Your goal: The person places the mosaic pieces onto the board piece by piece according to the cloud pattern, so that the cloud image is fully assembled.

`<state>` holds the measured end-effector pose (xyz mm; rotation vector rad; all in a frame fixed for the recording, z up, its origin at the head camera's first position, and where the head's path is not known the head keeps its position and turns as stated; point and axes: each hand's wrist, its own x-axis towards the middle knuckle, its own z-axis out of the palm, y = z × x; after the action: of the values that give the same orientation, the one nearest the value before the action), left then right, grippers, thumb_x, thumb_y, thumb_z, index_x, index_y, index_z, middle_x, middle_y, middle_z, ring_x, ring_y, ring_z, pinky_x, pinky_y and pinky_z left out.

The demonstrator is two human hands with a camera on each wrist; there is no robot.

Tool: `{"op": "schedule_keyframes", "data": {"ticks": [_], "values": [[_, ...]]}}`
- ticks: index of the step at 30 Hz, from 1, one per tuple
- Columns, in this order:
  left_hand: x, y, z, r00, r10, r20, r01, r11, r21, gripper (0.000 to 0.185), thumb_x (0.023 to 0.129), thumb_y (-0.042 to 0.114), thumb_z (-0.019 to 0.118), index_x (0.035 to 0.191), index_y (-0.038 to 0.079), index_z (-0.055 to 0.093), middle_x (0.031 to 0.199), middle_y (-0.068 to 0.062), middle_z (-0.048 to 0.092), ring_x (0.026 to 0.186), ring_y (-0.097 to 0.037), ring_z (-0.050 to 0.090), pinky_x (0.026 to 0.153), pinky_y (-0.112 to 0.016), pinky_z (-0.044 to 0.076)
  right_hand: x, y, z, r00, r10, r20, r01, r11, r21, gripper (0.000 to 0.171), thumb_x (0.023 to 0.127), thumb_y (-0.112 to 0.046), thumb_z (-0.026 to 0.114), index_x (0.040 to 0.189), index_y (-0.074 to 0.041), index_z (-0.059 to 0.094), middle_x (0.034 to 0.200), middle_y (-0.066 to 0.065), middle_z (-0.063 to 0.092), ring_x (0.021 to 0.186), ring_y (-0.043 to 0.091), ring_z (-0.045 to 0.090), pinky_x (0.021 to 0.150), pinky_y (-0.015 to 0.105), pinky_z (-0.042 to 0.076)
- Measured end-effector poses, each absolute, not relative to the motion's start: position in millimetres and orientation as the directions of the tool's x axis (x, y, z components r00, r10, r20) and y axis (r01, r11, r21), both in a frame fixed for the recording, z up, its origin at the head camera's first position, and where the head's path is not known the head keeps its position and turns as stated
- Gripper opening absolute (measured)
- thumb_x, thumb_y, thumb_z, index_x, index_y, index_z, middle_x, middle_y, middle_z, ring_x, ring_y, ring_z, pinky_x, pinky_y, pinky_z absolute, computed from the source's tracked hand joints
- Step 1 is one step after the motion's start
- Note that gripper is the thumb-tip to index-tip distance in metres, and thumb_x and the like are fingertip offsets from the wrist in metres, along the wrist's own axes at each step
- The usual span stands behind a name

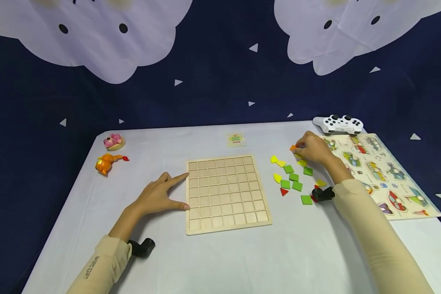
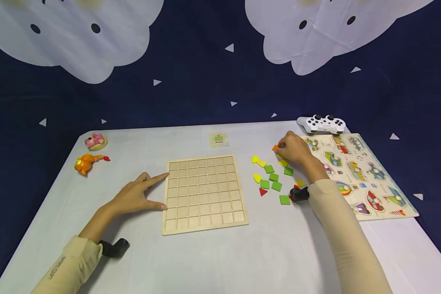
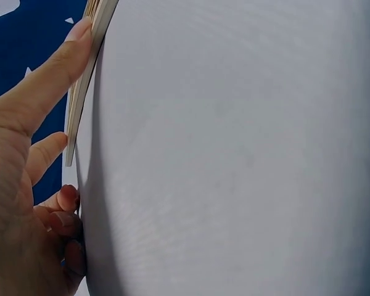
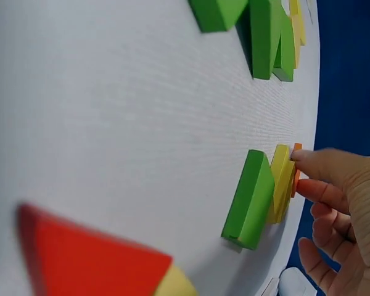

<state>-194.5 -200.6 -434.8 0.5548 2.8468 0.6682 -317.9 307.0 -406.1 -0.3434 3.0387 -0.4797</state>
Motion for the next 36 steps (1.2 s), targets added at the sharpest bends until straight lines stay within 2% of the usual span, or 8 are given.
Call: {"op": "schedule_keyframes", "data": {"ticks": [8, 13, 22, 36], "values": [[-196.8, -198.6, -435.7, -0.917, 0.39, -0.087, 0.306, 0.825, 0.475, 0.106, 0.062, 0.071, 0.08, 0.153, 0.032, 0.039, 0.093, -0.004, 0.045, 0.063, -0.016, 0.037, 0.064, -0.032, 0.032, -317.0, 294.1, -404.0, -0.965, -0.255, 0.061, -0.26, 0.904, -0.34, 0.031, 0.083, -0.025, 0.077, 0.097, 0.002, 0.076, 0.099, 0.015, 0.055, 0.085, 0.028, 0.052, 0.07, 0.038, 0.039], [-196.3, -199.7, -435.5, -0.921, 0.38, -0.09, 0.293, 0.825, 0.483, 0.106, 0.062, 0.07, 0.081, 0.153, 0.033, 0.04, 0.093, -0.004, 0.044, 0.064, -0.016, 0.038, 0.064, -0.032, 0.031, -313.7, 265.2, -397.8, -0.942, -0.323, 0.092, -0.334, 0.874, -0.352, 0.03, 0.082, -0.025, 0.079, 0.097, 0.001, 0.076, 0.099, 0.013, 0.055, 0.083, 0.026, 0.052, 0.071, 0.039, 0.04], [-197.4, -200.2, -436.3, -0.922, 0.374, -0.101, 0.284, 0.831, 0.479, 0.107, 0.061, 0.071, 0.08, 0.152, 0.033, 0.04, 0.094, -0.004, 0.044, 0.066, -0.017, 0.038, 0.066, -0.032, 0.031, -305.2, 211.2, -390.7, -0.879, -0.458, 0.13, -0.472, 0.8, -0.37, 0.026, 0.083, -0.024, 0.079, 0.099, -0.004, 0.077, 0.098, 0.008, 0.055, 0.089, 0.025, 0.055, 0.076, 0.04, 0.045], [-196.1, -200.4, -433.7, -0.921, 0.378, -0.094, 0.291, 0.83, 0.476, 0.105, 0.063, 0.068, 0.081, 0.153, 0.032, 0.04, 0.094, -0.003, 0.045, 0.067, -0.017, 0.039, 0.069, -0.033, 0.031, -290.4, 146.8, -399.5, -0.768, -0.621, 0.157, -0.622, 0.665, -0.414, 0.02, 0.082, -0.021, 0.08, 0.092, -0.004, 0.077, 0.093, 0.003, 0.056, 0.079, 0.017, 0.054, 0.071, 0.034, 0.047]]}}
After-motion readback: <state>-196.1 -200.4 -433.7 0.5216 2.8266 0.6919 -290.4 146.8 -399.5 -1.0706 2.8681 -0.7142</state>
